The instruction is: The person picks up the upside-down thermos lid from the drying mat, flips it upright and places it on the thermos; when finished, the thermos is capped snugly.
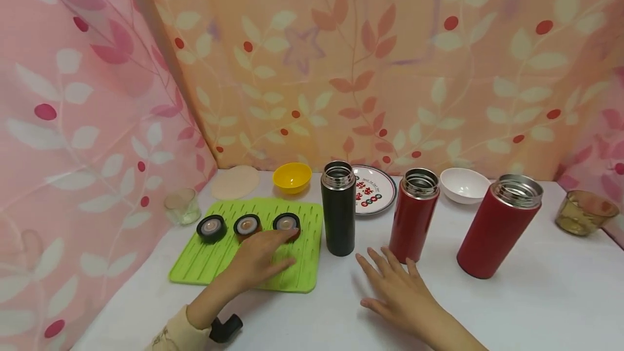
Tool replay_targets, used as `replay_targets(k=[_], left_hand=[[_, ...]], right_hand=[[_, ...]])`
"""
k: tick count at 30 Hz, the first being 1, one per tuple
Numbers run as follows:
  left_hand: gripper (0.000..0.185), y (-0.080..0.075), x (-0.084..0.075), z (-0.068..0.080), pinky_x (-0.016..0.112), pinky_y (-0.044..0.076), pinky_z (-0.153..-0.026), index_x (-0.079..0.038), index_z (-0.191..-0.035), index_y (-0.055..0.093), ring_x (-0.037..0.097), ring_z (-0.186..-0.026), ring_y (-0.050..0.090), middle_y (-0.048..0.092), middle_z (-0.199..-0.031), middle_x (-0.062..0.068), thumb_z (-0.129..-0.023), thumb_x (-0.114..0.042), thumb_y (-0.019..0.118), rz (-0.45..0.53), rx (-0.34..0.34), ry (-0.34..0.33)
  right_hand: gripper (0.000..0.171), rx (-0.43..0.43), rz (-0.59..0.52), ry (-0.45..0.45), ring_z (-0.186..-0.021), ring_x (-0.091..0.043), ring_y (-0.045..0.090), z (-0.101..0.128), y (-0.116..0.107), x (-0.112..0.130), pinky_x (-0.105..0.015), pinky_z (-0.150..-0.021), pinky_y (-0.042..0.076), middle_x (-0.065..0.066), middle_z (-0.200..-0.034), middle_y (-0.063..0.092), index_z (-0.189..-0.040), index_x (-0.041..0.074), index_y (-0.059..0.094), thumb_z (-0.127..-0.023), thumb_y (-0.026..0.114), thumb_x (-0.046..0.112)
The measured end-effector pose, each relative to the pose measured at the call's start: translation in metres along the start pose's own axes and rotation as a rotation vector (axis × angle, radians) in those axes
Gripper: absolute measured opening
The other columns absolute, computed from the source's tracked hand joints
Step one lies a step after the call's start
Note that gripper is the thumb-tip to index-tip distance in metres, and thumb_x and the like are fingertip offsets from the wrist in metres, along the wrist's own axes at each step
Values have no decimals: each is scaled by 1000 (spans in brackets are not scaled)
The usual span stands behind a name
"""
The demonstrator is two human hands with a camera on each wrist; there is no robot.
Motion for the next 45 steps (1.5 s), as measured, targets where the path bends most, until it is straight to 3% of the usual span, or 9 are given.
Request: replay_targets(k=[3,9,13,18,23,31,36,40,45], left_hand=[[43,-10,26,-1,31,53,-68,-14,-116,62,16,-84,64,69,-100,2,-78,-32,72,44,-90,-87],[42,-22,99,16,47,48,-87,-3,-113,63,33,-105,56,63,-111,16,-77,-22,74,70,-160,-334],[55,-23,139,35,57,37,-97,5,-122,54,43,-118,43,51,-125,27,-76,-20,75,97,-133,-494],[74,-17,164,50,60,31,-101,9,-136,34,47,-127,31,35,-137,33,-79,-20,71,184,-56,-605],[79,-12,175,56,60,31,-100,12,-139,25,49,-125,32,32,-137,35,-82,-21,69,238,-15,-662],[76,-7,190,69,61,35,-94,16,-133,31,52,-116,39,38,-127,39,-79,-19,71,230,4,-763],[77,-14,192,70,57,35,-94,14,-130,36,48,-114,41,41,-125,34,-73,-21,75,270,-112,-809],[73,-27,178,59,53,38,-89,9,-127,41,40,-109,46,44,-119,26,-70,-19,78,300,-250,-750],[72,-36,140,39,50,41,-91,3,-126,44,35,-110,47,45,-120,21,-67,-18,82,358,-296,-600]], right_hand=[[59,-41,24,-44,-115,-24,54,1,-4,1,-57,-89,43,2,-124,59,-129,24,53,-77,67,47],[43,-86,36,-117,-96,-18,62,0,-4,3,-43,-77,53,4,-104,67,-117,21,62,-80,66,42],[39,-125,56,-157,-90,-15,63,-1,-4,3,-39,-72,53,7,-101,67,-115,21,64,-79,68,38],[38,-98,50,-162,-89,-16,62,-2,-1,1,-39,-70,53,7,-100,67,-114,23,64,-80,67,39],[39,-87,44,-155,-87,-13,62,-3,1,0,-36,-69,53,8,-98,67,-116,22,63,-80,67,37],[43,-54,-37,-138,-90,-14,63,-6,0,0,-37,-70,55,5,-104,67,-121,21,59,-82,65,36],[42,-50,-72,-151,-92,-15,63,-7,-1,1,-36,-71,56,4,-106,66,-120,17,60,-81,67,32],[41,-63,-84,-150,-94,-16,63,-8,-4,3,-36,-73,56,2,-106,67,-119,15,61,-80,69,29],[40,-93,-84,-164,-94,-15,63,-8,-7,5,-34,-73,56,2,-106,67,-118,16,62,-80,69,28]])
Point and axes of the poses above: each hand's wrist, its own z-axis away from the middle knuckle, its own y-axis out of the palm, x = y × z, the point moved 6 cm from there along -z, towards the middle knuckle
